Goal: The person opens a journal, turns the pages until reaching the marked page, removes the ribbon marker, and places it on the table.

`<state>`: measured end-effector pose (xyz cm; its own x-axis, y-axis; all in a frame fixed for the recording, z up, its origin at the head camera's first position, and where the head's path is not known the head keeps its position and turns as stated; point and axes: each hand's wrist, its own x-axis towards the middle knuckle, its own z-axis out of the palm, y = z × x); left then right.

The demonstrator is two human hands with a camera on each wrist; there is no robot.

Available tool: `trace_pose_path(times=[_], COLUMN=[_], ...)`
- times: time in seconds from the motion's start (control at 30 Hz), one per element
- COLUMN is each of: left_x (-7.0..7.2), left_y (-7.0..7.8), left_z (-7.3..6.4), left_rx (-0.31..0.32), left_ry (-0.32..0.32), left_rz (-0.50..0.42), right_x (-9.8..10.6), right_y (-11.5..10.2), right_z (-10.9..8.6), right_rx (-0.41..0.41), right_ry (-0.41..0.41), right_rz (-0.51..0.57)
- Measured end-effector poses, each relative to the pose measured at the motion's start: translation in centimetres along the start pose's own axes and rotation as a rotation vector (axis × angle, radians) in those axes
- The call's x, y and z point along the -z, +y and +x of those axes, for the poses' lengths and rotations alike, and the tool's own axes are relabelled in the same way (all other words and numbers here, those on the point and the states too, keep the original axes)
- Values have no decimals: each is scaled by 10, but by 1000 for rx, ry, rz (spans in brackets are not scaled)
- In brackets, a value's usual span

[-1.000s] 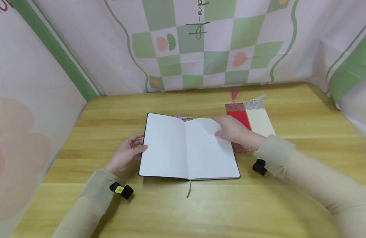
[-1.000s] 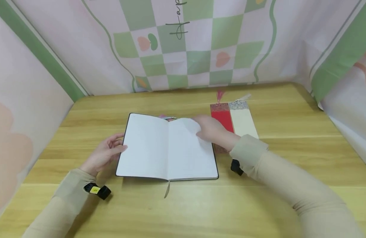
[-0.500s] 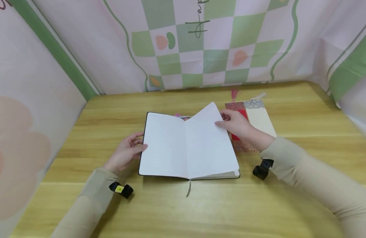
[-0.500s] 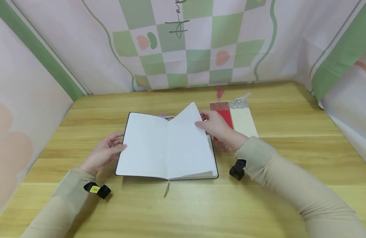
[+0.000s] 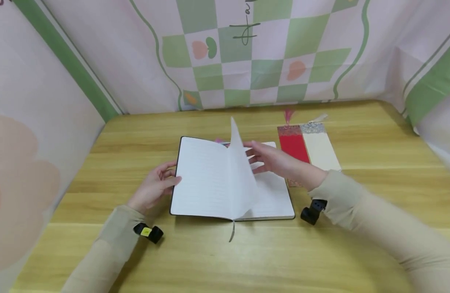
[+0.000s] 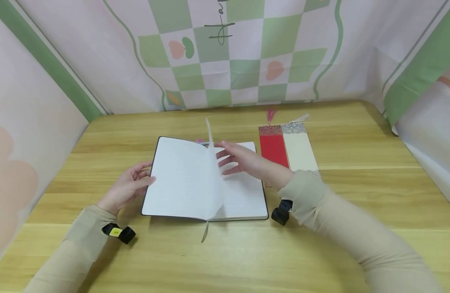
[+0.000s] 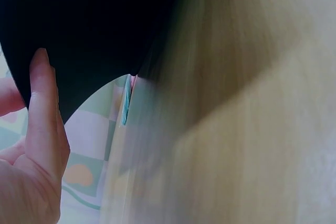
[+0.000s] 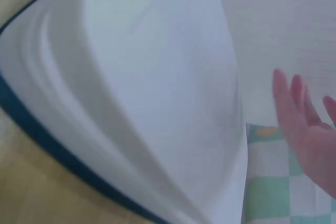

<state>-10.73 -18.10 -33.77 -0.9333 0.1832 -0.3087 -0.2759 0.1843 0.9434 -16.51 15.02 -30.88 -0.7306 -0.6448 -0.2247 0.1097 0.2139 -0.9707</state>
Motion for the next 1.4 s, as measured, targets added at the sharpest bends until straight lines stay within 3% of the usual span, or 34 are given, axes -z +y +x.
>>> trace_pose_path(times=[0.1,0.3,0.47,0.7,1.07,1.27,1.4], left_x=[0,0,0,1,5,5,4], left_y=[0,0,-2,-4,-5,-5,-4], left_z=[1,1,1,0,-2,0,0], left_rx=[-8,-7,-31,-52,-30,-32,-33], left_ry=[-13,-18,-29,-37,-27,-42,-33], left_rz=[-9,-17,-23,-41,-30,-1,16], right_x=[-10,-32,-47,-63,-81,-79,-74], right_y=[-1,2,2,0,9,9,5], right_z=[4,12,15,15,14,13,13], right_rx=[7,46,9,-45,27,20,-8], right_ry=[-37,-91,-142,-151,-132,-136,-154], right_rz=[-151,-574,-769,-908,-1151,-1184,-1121])
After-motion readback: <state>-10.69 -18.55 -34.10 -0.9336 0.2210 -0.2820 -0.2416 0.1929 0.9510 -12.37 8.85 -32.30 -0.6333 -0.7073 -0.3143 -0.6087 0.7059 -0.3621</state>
